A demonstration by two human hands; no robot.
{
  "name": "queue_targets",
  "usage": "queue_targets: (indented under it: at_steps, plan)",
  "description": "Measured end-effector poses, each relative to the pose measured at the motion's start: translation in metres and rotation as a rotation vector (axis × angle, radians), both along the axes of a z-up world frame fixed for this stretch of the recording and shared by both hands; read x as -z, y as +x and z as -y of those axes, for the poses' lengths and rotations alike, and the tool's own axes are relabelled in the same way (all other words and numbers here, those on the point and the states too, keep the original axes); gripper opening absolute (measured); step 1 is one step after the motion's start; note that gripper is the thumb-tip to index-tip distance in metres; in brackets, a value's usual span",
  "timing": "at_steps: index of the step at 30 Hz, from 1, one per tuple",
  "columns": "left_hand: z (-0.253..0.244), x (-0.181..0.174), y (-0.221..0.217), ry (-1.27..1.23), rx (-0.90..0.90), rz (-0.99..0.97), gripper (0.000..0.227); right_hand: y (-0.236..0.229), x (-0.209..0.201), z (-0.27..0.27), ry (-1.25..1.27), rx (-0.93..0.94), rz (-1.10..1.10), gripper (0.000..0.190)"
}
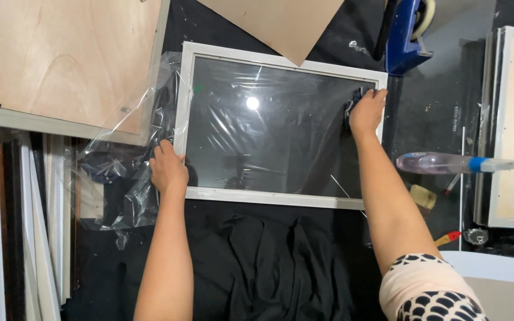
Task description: The person removes a white backing from a white frame, then uses a brush to sweep the surface. They spray liquid onto the frame and wipe it with a cloth, cleaning the surface and edges.
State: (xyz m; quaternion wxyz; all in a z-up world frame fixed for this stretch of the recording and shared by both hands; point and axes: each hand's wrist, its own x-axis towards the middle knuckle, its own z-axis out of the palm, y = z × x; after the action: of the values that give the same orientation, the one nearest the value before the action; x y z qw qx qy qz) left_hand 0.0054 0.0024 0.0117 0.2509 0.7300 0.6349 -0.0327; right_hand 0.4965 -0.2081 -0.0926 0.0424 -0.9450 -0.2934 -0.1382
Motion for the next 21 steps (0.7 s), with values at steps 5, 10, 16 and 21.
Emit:
queue_targets:
  at_steps: [5, 10, 16, 21]
  plan:
    - [0.004, 0.006, -0.005, 0.040, -0.003, 0.008, 0.026, -0.035, 0.019, 0.036, 0.084, 0.187, -0.286, 0.035]
    - [0.006, 0.021, -0.008, 0.115, 0.017, 0.043, 0.027, -0.094, -0.016, 0.071, 0.153, 0.201, -0.378, 0.038]
    - [0.013, 0.037, -0.019, 0.236, 0.040, 0.102, 0.027, -0.156, -0.072, 0.099, -0.012, 0.185, -0.388, 0.039]
    - [0.029, 0.034, -0.023, 0.227, 0.009, 0.164, 0.036, -0.195, -0.094, 0.129, -0.086, 0.155, -0.414, 0.040]
